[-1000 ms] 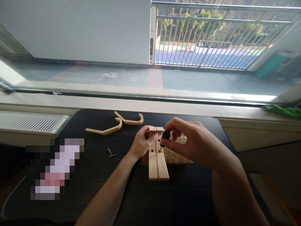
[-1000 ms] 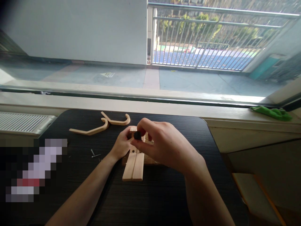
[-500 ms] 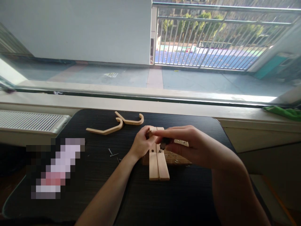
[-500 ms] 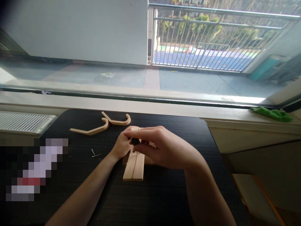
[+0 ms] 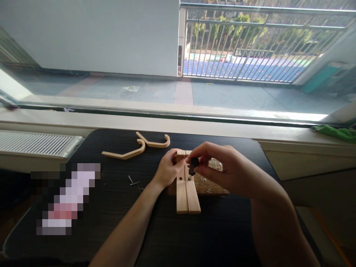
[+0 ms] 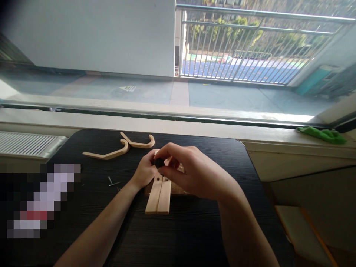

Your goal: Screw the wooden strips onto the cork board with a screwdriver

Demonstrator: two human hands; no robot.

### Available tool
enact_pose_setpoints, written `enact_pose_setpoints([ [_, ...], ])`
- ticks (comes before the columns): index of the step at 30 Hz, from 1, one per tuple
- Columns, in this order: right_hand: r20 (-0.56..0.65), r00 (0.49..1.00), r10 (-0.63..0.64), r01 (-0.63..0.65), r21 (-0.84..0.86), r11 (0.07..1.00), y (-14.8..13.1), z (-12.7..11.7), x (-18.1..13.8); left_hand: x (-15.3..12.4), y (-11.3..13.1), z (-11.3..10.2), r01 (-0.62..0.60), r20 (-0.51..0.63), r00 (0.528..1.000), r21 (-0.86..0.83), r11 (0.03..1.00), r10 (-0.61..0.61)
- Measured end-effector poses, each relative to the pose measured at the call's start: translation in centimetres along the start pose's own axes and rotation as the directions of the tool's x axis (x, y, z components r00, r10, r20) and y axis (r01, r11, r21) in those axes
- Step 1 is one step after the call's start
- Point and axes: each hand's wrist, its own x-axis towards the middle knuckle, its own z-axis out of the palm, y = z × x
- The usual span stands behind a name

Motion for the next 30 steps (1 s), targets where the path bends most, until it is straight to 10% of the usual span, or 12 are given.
enact_pose_setpoints([
  [30, -0.047, 0.991, -0.126, 0.121, -0.095, 0.988, -0.18, -0.05, 0.14, -0.1, 0.21, -0.07, 0.024, 0.022, 0.999, -0.021, 1.0, -0.023],
])
